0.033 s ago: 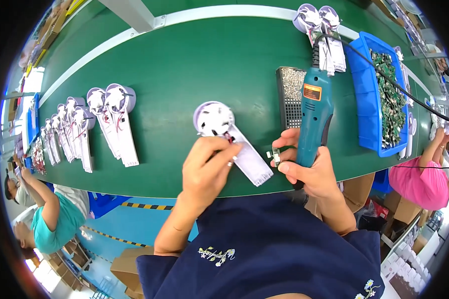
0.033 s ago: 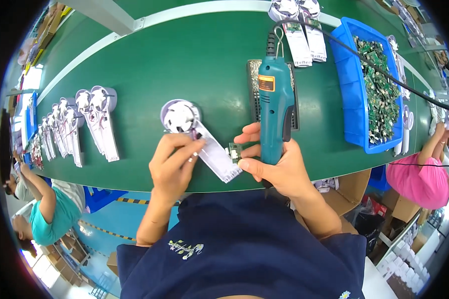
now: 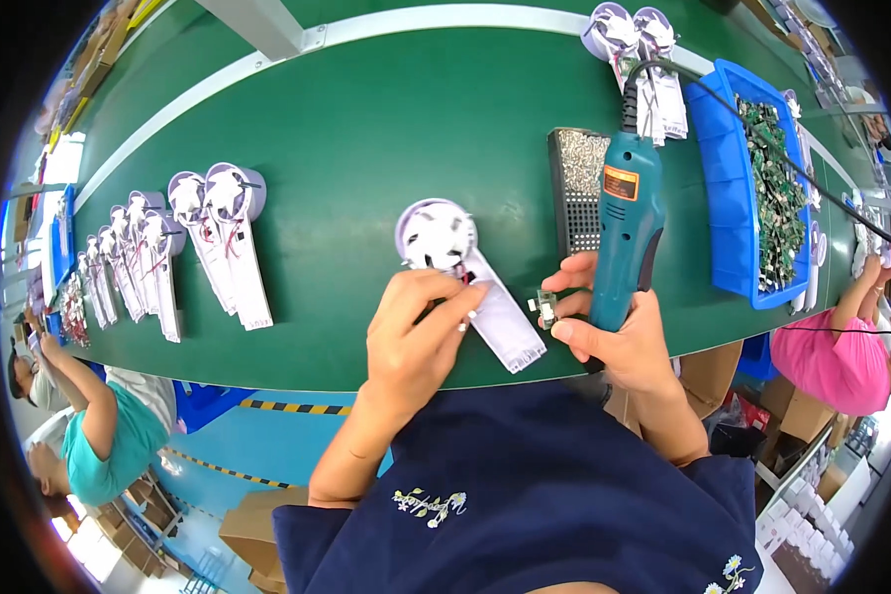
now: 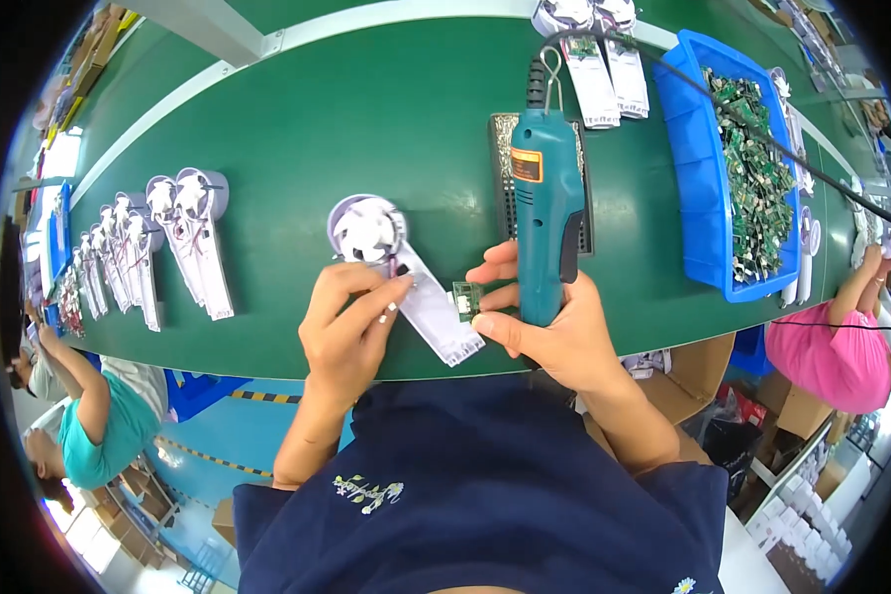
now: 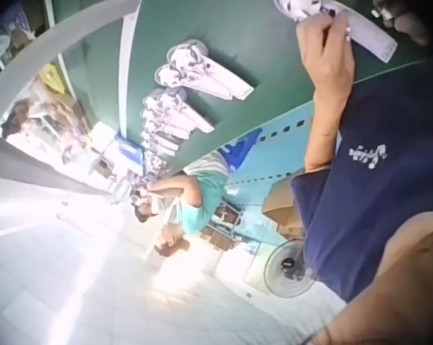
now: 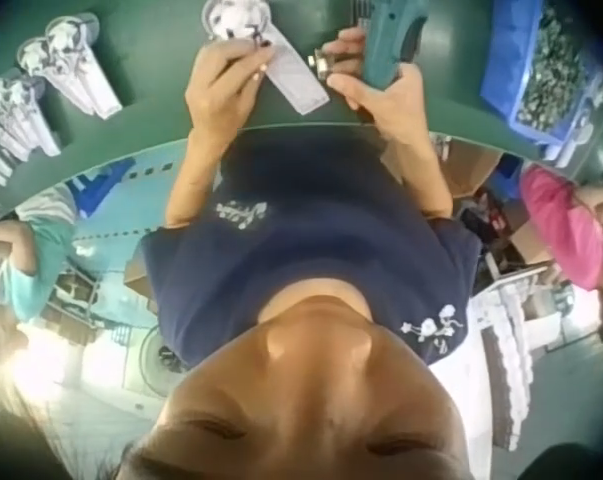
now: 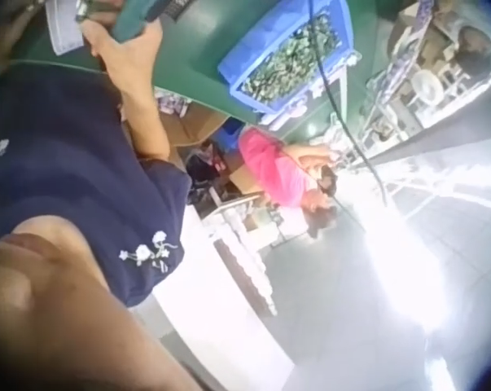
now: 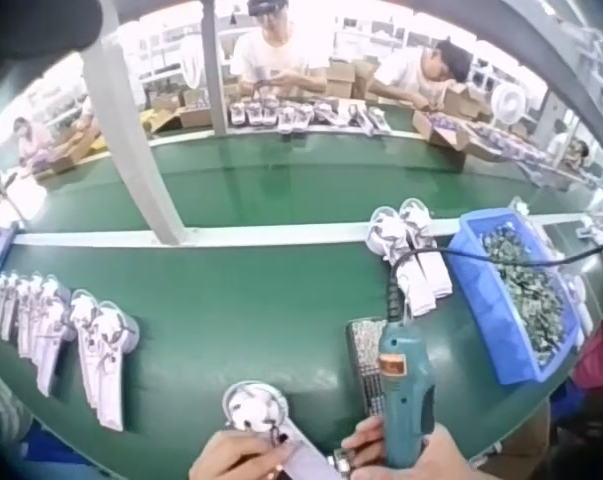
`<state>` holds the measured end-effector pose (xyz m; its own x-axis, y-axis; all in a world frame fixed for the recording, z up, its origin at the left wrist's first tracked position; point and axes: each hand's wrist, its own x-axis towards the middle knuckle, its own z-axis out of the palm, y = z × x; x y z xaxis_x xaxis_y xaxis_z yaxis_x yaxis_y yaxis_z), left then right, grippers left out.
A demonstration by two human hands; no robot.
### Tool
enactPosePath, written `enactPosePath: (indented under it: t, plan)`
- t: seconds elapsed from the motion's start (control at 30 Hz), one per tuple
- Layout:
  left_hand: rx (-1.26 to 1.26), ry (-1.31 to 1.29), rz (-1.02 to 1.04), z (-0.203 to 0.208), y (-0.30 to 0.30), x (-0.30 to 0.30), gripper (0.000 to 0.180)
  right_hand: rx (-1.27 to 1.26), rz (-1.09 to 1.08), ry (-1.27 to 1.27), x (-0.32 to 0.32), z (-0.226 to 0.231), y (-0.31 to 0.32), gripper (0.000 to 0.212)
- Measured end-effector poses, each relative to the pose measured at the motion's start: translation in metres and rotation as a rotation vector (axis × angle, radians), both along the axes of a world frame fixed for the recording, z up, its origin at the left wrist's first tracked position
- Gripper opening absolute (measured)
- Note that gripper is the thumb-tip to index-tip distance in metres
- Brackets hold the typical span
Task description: The person assembles portable hand fans by installing circuit boards into plastic casings and securing them with screws using an electric screwdriver.
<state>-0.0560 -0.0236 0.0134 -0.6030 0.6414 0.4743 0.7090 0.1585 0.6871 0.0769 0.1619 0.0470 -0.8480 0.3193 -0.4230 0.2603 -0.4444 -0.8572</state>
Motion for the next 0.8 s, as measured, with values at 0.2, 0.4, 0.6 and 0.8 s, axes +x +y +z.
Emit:
enactPosePath:
  t: [0.2, 0.4, 0.6, 0.8]
  plan:
    - [0.082, -0.471, 0.235, -0.010, -0.002, 0.020, 0.015, 0.394, 0.064, -0.038, -0.012, 0.006, -0.012, 0.048]
    - [0.162, -0.567, 0.262, -0.014, 0.004, 0.015, 0.013, 0.821, 0.246, 0.017, -0.035, 0.001, -0.019, 0.043]
    - [0.229, -0.729, 0.259, -0.017, 0.002, 0.015, 0.012, 1.058, 0.280, 0.081, -0.046, 0.001, -0.029, 0.039]
    - [0.206, -0.752, 0.247, -0.012, 0.003, 0.012, 0.013, 0.831, 0.116, -0.102, -0.039, 0.003, -0.028, 0.035]
